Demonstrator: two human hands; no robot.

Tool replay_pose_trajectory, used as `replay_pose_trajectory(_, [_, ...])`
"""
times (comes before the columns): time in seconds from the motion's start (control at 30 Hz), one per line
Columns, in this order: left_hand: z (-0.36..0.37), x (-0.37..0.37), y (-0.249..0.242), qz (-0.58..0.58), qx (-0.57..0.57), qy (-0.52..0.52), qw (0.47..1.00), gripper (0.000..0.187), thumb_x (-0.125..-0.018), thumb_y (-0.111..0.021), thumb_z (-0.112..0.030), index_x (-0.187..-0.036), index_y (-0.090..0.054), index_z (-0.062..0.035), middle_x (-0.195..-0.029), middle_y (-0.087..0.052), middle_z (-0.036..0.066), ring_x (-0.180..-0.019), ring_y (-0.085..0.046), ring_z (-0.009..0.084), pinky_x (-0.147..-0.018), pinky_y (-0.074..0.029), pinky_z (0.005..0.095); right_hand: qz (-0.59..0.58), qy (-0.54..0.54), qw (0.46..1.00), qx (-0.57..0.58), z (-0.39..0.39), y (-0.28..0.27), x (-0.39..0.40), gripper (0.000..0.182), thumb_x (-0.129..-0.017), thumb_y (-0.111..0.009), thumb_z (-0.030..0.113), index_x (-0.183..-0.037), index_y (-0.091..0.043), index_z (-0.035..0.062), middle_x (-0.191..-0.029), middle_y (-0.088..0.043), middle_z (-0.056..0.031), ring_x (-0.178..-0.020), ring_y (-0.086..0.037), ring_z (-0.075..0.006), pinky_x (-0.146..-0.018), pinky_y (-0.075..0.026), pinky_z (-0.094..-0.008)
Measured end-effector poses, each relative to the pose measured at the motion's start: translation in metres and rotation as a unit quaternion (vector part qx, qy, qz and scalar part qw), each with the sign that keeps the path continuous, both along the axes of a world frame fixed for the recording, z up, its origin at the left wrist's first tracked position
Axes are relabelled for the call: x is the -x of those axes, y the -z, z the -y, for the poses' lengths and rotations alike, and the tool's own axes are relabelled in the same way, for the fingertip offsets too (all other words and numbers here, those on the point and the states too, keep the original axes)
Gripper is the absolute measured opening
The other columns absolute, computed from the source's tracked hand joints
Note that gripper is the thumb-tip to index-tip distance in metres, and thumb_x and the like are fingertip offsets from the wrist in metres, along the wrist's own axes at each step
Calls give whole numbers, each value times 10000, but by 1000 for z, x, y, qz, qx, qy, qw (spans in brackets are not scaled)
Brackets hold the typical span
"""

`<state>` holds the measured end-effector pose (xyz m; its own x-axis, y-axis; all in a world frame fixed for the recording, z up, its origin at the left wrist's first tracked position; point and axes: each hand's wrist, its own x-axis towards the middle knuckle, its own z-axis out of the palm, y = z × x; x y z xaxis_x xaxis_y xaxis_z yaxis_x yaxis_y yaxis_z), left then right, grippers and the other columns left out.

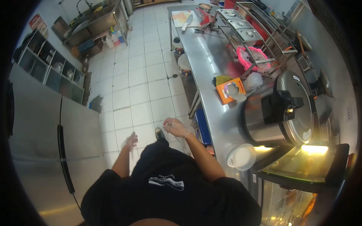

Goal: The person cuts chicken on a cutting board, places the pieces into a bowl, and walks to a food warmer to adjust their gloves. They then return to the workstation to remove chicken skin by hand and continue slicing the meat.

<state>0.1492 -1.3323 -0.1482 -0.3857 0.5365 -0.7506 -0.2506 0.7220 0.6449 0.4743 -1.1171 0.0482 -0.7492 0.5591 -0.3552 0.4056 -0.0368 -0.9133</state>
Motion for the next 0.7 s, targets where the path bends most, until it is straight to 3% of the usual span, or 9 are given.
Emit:
replay_pose_trajectory(0.13, [-9,47,55,56,119,-53,990,846,-926,-511,-742,-1385,-588,-37,-1276,-660,144,-1143,-610,275,-953,-434,505,81,-29,994,-64,-64,-29,61,317,-933,-669,278,-1104,-643,12,-847,-703,-109,-814,-671,-200,-745,-526,-367])
replay_pose_trajectory(0.23, [-32,86,53,77,139,-48,986,844,-935,-504,-736,-1397,-582,-34,-1253,-661,159,-1121,-606,296,-948,-432,502,85,-15,995,-59,-113,-21,104,332,-918,-675,276,-1101,-645,1,-853,-717,-137,-806,-684,-227,-752,-531,-391])
replay_pose_trajectory(0.33, [-71,115,48,88,124,-56,987,799,-964,-490,-693,-1409,-549,-32,-1370,-599,179,-1228,-568,297,-1029,-404,507,96,3,986,-138,-155,2,137,316,-917,-678,263,-1093,-650,2,-855,-717,-141,-804,-692,-239,-747,-536,-392])
replay_pose_trajectory(0.47, [-155,138,42,100,71,-41,992,814,-969,-507,-667,-1457,-507,-16,-1433,-566,204,-1314,-539,313,-1063,-406,500,112,11,991,-69,-216,-6,176,313,-910,-694,262,-1095,-660,12,-854,-718,-155,-809,-696,-252,-745,-540,-384])
replay_pose_trajectory(0.5, [-179,142,43,102,53,-34,993,831,-964,-522,-661,-1471,-493,-3,-1437,-564,213,-1310,-546,322,-1069,-410,508,128,10,989,-76,-235,-4,183,361,-914,-673,344,-1093,-677,30,-1001,-719,-209,-980,-688,-363,-861,-531,-466])
replay_pose_trajectory(0.6, [-246,153,38,106,40,-7,993,827,-968,-537,-641,-1480,-483,6,-1436,-566,215,-1301,-557,321,-1069,-421,508,130,-9,969,-210,-310,11,202,372,-914,-667,371,-1088,-676,42,-1020,-720,-207,-993,-682,-392,-870,-530,-474])
replay_pose_trajectory(0.7, [-301,180,40,101,56,2,993,800,-974,-540,-629,-1470,-495,-2,-1426,-575,206,-1291,-563,308,-1062,-424,497,143,66,952,-262,-405,6,216,307,-904,-642,329,-1008,-685,43,-1005,-726,-215,-997,-683,-404,-889,-528,-481])
